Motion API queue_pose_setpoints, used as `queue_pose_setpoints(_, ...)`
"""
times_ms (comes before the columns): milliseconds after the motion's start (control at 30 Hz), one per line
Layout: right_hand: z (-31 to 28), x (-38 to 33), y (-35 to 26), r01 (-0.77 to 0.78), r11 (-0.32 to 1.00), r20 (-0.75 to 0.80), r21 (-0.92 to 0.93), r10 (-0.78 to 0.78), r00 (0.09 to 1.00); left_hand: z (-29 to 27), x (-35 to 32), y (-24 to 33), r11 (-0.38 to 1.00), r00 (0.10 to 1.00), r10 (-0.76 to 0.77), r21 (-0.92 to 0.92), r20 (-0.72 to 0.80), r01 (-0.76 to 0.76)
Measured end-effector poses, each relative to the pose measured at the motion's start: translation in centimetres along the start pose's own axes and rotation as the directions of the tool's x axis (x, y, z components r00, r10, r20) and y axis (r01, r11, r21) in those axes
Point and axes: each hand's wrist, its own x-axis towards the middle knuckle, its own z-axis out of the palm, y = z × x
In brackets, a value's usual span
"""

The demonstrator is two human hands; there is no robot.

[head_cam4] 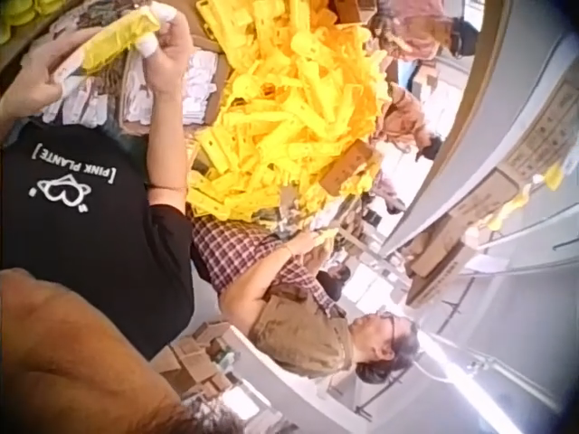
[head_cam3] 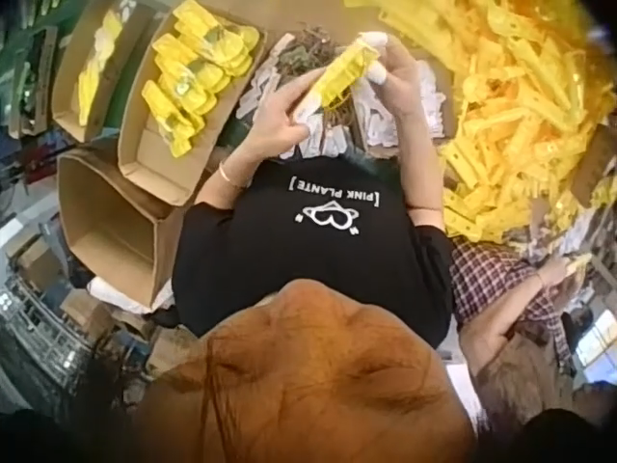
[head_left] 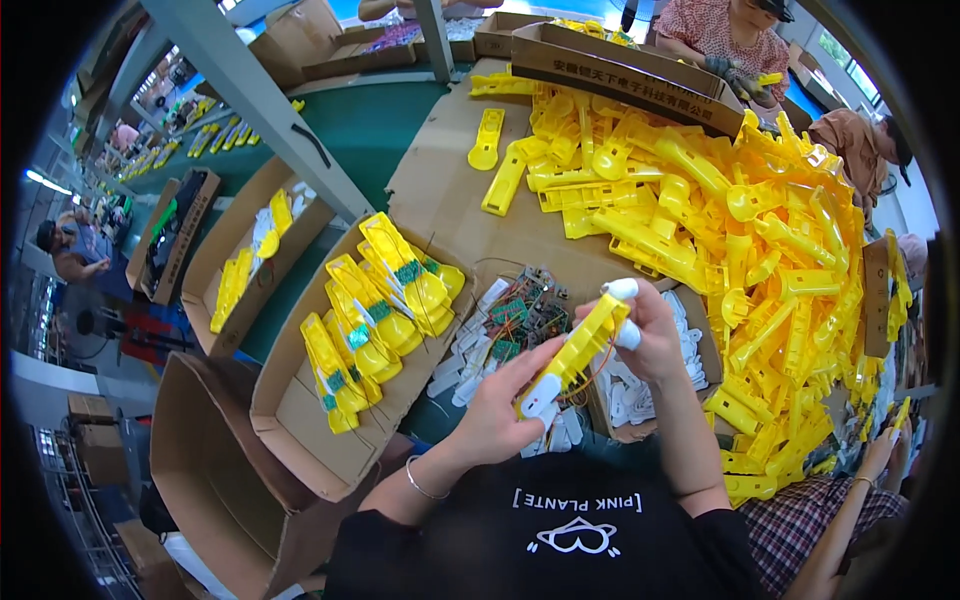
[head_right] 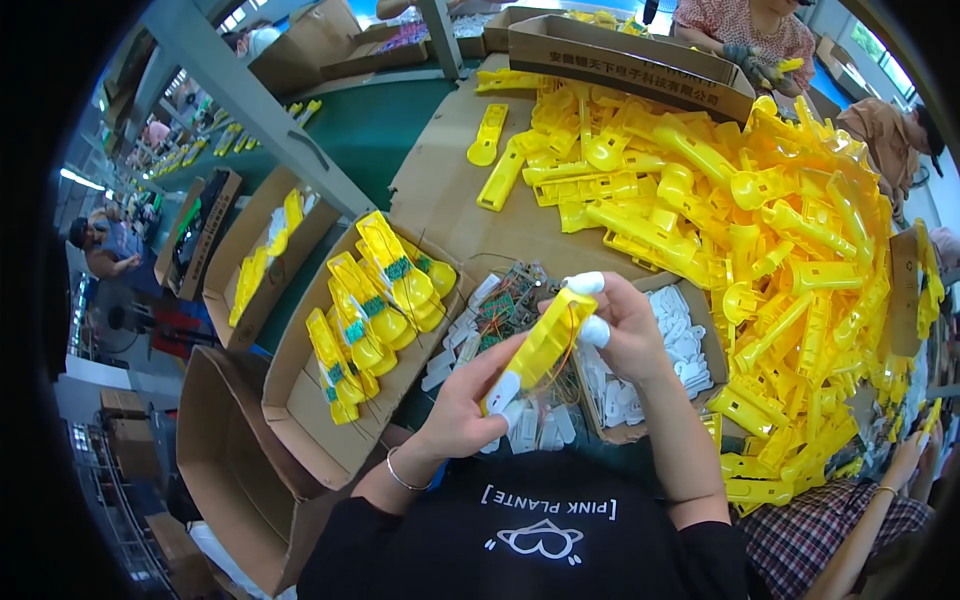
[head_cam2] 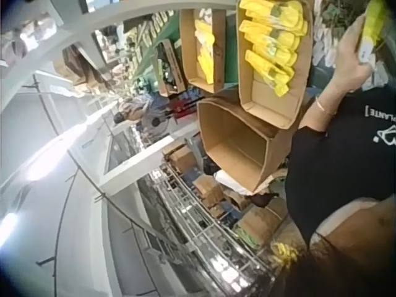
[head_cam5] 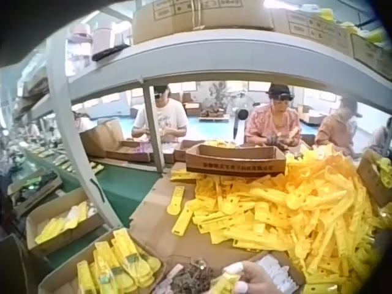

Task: Assembling internal electronic components into yellow plastic housings on an industrial assembly line.

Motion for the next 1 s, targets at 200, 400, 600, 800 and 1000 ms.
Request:
queue_pose_setpoints(200,-1.2,1.0,2.5,0.028,0.987,0.022,0.16,-0.032,0.999,-0.9,0.5,1.0,0.973,1.0,0.027,0.228,0.008,-0.028)
queue_pose_setpoints(400,0.5,1.7,1.9,-0.081,0.982,0.013,-0.173,0.084,0.996,-2.0,-1.7,-1.3,0.998,0.998,-0.061,-0.01,0.012,0.061)
queue_pose_setpoints(600,-6.1,4.2,-2.6,0.003,-0.471,0.124,-0.882,-0.227,0.966,-9.0,-8.0,-1.2,0.988,0.612,-0.112,-0.152,-0.783,-0.013)
queue_pose_setpoints(800,-9.3,5.7,-2.3,-0.177,-0.662,-0.083,-0.728,-0.172,0.982,-16.4,-20.6,-10.0,0.942,0.186,-0.159,-0.093,-0.97,0.322)
queue_pose_setpoints(1000,-5.7,5.9,-3.9,0.01,-0.293,0.054,-0.956,-0.143,0.988,-15.8,-19.1,-10.2,0.274,0.377,-0.187,0.321,-0.907,0.907)
